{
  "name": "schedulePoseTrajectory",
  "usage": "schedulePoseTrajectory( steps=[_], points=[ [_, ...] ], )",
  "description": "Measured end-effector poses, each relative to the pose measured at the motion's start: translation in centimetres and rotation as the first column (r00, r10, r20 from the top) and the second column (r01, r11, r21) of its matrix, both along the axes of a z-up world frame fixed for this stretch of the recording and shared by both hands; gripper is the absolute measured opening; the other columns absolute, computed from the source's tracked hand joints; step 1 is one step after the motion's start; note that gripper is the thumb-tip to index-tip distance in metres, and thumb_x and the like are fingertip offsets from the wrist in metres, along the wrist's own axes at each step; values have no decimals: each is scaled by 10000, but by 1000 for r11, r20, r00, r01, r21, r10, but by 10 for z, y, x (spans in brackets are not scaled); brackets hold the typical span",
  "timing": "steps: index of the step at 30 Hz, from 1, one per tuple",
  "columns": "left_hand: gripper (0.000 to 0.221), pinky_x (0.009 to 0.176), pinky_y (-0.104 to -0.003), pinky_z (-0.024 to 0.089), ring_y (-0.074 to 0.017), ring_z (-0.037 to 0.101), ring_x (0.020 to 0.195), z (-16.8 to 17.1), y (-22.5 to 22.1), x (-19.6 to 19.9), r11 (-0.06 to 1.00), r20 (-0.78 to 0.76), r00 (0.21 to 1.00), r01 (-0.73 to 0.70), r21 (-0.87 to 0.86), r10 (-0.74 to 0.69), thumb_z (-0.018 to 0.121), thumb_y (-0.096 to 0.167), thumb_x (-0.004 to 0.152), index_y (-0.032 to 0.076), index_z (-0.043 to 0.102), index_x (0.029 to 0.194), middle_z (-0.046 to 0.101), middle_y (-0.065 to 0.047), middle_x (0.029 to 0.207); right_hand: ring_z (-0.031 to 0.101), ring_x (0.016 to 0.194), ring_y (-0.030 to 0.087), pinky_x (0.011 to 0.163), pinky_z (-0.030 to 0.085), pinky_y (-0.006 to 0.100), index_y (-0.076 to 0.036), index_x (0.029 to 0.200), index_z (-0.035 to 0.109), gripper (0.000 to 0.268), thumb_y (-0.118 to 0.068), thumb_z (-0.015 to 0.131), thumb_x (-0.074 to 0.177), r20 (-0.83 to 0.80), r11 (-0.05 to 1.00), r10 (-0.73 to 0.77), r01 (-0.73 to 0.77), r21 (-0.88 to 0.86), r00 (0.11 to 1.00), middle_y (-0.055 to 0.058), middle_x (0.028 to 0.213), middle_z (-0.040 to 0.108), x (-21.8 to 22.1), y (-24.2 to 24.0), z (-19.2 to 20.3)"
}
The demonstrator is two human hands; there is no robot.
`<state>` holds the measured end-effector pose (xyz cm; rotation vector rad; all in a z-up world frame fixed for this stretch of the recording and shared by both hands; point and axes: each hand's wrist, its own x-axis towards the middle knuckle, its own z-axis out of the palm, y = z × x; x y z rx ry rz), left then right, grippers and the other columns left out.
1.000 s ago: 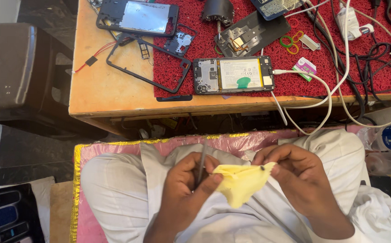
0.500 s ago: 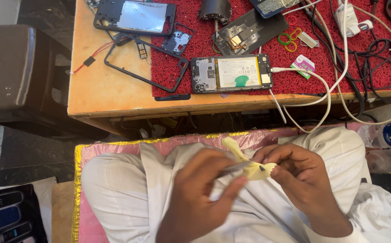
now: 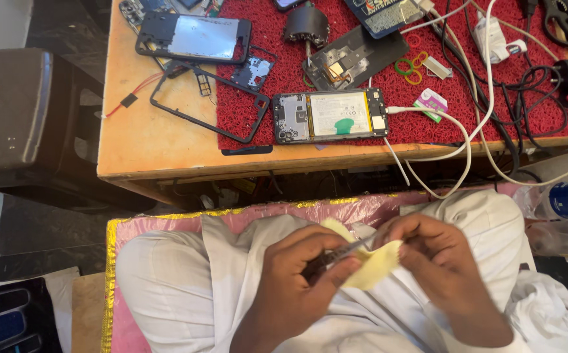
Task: The person sits on the floor and uses a metal tool to scrape adhesive residue from the back cover of a disassembled smartphone. The person wipes the cover with a yellow cloth and continues to scrape the surface to remove remaining adhesive.
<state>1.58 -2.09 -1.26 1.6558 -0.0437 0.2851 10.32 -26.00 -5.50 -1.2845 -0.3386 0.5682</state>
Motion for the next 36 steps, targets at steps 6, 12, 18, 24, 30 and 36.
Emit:
schedulePoseTrajectory(
  steps=[6, 12, 18, 24, 30, 36],
  points=[
    [116, 536, -189, 322, 7, 424, 637, -42, 10, -7, 886, -220, 975, -86, -457, -19, 732, 107, 969, 11, 666, 976, 563, 60, 763, 621, 964, 103, 845, 505, 250, 13, 1159, 597, 179, -22, 593, 984, 493, 889, -227, 386, -249, 840, 51, 1040, 648, 95, -17, 50],
    [145, 515, -191, 282, 4, 379, 617, -65, 5, -5, 882, -219, 976, -117, -456, 16, 715, 125, 994, 16, 643, 930, 518, 74, 729, 602, 881, 42, 689, 519, 222, -82, 1238, 628, 234, -188, 606, 1031, 569, 578, -545, 767, -277, 616, -59, 1076, 626, 104, 18, 124],
    [197, 499, -223, 340, -26, 436, 571, -50, -11, 7, 974, -312, 949, -111, -197, 45, 795, 126, 885, 17, 657, 797, 531, 36, 650, 690, 1061, 178, 949, 536, 341, -1, 1148, 731, 277, -40, 705, 875, 224, 920, 173, -75, -386, 959, 99, 1148, 747, 14, 57, 48],
    [187, 549, -276, 402, -104, 493, 615, -52, -18, 14, 997, -253, 964, -78, 1, 76, 825, 53, 845, -49, 669, 854, 558, -66, 707, 649, 1146, 245, 1021, 484, 379, 27, 1049, 738, 127, -32, 694, 946, 395, 975, 134, -49, -219, 909, 151, 1178, 711, 3, 65, 11],
    [118, 660, -236, 525, -71, 625, 712, -83, -7, 17, 984, -224, 974, -64, -167, 26, 751, -23, 850, -2, 733, 965, 705, -19, 892, 715, 985, 287, 912, 567, 442, 22, 1128, 619, 159, -99, 564, 1040, 39, 967, -245, 241, 82, 969, 200, 1042, 732, 28, 42, 16],
    [150, 797, -237, 519, -71, 606, 857, -94, 7, 13, 857, -165, 982, -8, -516, -90, 712, -48, 929, -20, 690, 1075, 663, -10, 948, 694, 899, 318, 864, 585, 470, 27, 1191, 591, 151, -88, 541, 1107, -35, 941, -257, 258, 220, 966, 203, 985, 682, 45, 14, 16]
  ],
)
